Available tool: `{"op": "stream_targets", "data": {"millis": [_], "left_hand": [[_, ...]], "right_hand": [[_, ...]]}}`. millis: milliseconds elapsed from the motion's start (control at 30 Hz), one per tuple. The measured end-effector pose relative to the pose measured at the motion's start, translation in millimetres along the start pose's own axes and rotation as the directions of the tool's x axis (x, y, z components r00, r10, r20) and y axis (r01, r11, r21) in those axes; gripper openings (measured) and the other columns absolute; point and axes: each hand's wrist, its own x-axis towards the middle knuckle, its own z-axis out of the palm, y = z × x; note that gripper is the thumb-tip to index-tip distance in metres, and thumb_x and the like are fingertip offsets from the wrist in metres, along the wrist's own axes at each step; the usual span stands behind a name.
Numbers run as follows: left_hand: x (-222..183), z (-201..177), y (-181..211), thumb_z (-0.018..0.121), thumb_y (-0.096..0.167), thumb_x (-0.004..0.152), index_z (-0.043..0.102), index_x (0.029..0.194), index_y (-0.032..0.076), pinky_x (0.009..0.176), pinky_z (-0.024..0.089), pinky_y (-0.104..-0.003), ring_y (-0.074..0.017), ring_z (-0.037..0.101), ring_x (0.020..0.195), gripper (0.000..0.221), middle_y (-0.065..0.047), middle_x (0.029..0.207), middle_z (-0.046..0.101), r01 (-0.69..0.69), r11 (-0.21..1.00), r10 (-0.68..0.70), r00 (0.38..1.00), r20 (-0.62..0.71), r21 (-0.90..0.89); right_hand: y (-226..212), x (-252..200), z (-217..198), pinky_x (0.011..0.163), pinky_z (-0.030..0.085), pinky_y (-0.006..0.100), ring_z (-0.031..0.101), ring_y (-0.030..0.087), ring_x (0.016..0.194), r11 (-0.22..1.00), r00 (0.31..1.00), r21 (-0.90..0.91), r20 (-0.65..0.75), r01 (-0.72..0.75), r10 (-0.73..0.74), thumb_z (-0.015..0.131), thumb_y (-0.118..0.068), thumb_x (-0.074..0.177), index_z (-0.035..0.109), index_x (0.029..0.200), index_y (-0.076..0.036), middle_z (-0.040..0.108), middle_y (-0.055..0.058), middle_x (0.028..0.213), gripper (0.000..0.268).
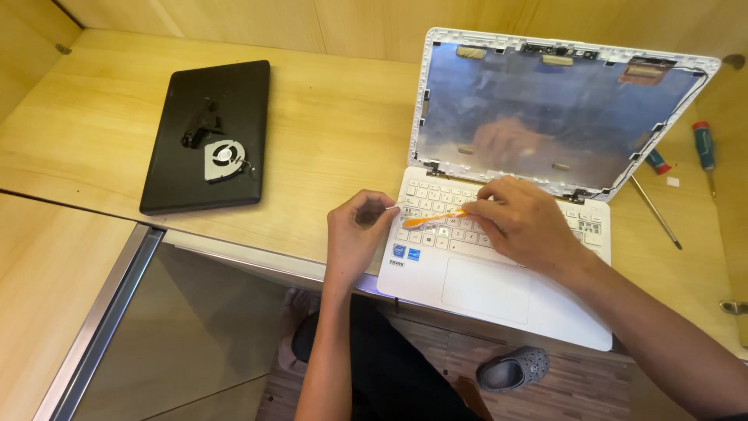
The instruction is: A person is disassembling and cleaning the internal components of a laptop using a screwdriver and a small brush.
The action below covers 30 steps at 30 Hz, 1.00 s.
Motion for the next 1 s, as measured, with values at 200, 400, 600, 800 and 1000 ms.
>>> {"op": "stream_targets", "data": {"millis": [200, 400, 600, 800, 1000], "left_hand": [[-3, 2, 12, 0.078, 0.007, 0.088, 0.072, 0.095, 0.005, 0.091, 0.059, -0.048, -0.0388, 0.076, 0.098, 0.01, -0.019, 0.093, 0.078, -0.03, 0.999, 0.03, 1.0, 0.007, 0.029], [-1, 3, 5, 0.079, 0.009, 0.088, 0.072, 0.095, 0.006, 0.091, 0.059, -0.047, -0.0358, 0.076, 0.097, 0.01, -0.017, 0.091, 0.079, -0.063, 0.997, 0.063, 0.998, -0.012, 0.052], [-1, 5, 0, 0.078, 0.007, 0.088, 0.071, 0.094, 0.005, 0.089, 0.059, -0.046, -0.0353, 0.076, 0.095, 0.01, -0.018, 0.088, 0.078, -0.071, 0.997, 0.071, 0.997, -0.016, 0.045], [-2, 6, -4, 0.079, 0.006, 0.087, 0.072, 0.093, 0.006, 0.087, 0.059, -0.044, -0.0314, 0.076, 0.093, 0.01, -0.016, 0.087, 0.078, -0.077, 0.997, 0.078, 0.997, -0.022, 0.031], [-2, 7, -5, 0.078, 0.005, 0.088, 0.075, 0.096, 0.005, 0.085, 0.06, -0.043, -0.0309, 0.076, 0.09, 0.008, -0.015, 0.085, 0.078, -0.103, 0.993, 0.107, 0.992, -0.061, 0.065]], "right_hand": [[10, -3, 5, 0.073, 0.051, 0.032, 0.063, 0.021, 0.079, 1.0, 0.999, 0.007, -0.039, 0.028, -0.028, 0.065, -0.012, 0.096, 0.065, 0.084, -0.015, 0.061, 0.001, 0.09, 0.012], [-7, 2, 4, 0.074, 0.052, 0.034, 0.063, 0.022, 0.081, 0.985, 0.996, 0.152, -0.005, 0.084, -0.084, 0.067, -0.008, 0.092, 0.067, 0.085, -0.013, 0.061, 0.004, 0.09, 0.008], [-4, 2, -1, 0.072, 0.048, 0.03, 0.061, 0.017, 0.079, 0.993, 0.997, 0.086, -0.004, 0.082, -0.082, 0.066, -0.011, 0.094, 0.07, 0.086, -0.016, 0.061, 0.002, 0.087, 0.01], [8, 0, 4, 0.069, 0.049, 0.031, 0.061, 0.018, 0.076, 0.992, 0.997, 0.098, -0.021, 0.076, -0.074, 0.069, -0.011, 0.093, 0.07, 0.083, -0.014, 0.062, 0.002, 0.085, 0.01], [6, -1, 2, 0.07, 0.051, 0.03, 0.063, 0.017, 0.079, 0.997, 0.999, 0.074, 0.036, -0.021, 0.019, 0.068, -0.013, 0.095, 0.073, 0.088, -0.015, 0.064, 0.002, 0.088, 0.008]]}}
